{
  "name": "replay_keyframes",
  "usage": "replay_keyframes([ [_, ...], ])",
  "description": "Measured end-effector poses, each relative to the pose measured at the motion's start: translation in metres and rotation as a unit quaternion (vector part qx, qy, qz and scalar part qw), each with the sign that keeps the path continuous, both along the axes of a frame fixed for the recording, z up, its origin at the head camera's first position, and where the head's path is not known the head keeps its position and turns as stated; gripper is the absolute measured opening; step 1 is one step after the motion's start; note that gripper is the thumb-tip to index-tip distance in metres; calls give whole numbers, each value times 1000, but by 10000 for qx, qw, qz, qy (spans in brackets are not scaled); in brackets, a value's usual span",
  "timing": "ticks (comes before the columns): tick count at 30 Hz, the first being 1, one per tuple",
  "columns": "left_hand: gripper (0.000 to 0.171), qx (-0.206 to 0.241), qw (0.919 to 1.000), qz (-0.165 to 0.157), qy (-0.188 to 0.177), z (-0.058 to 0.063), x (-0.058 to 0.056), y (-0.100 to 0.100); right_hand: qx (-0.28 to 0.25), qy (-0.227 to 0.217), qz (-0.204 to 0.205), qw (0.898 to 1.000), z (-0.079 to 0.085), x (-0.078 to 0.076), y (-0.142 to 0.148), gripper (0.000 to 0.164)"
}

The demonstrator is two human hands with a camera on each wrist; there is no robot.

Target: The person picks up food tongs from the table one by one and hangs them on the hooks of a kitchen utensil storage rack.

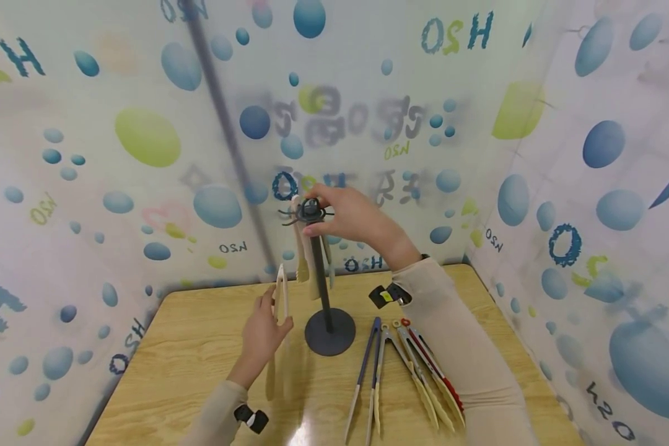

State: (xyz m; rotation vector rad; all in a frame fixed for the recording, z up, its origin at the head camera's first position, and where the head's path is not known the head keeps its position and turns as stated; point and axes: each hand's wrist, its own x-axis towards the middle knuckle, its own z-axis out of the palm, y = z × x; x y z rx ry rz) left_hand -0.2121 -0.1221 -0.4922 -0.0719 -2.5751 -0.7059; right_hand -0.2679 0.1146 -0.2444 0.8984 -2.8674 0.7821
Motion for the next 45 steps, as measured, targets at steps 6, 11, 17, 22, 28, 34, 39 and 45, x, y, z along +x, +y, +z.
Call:
replay_keyframes([
  [6,80,31,9982,52,597,30,-8,-4,-13,51,-84,10000,-2,0,-2,72],
  [11,82,92,9950,45,990,52,-15,-6,-27,73,-159,9998,-2,1,-3,72],
  [17,80,223,9887,-62,1482,74,-19,-4,-10,232,-133,9996,-2,3,-4,73],
  [22,79,273,9845,-106,1727,87,-23,0,-16,365,-100,9993,-3,3,-4,71],
  [28,78,340,9827,-221,1809,98,-25,6,23,448,-99,9989,-3,4,-5,70],
  [34,79,303,9818,-223,1859,102,-28,11,6,391,-115,9992,-4,5,-5,69],
  [39,77,120,9786,-251,2040,105,-28,14,-42,391,-125,9991,-5,4,-4,70],
  [45,76,-64,9776,-283,2084,104,-31,18,-3,511,-97,9986,-8,2,-5,72],
])
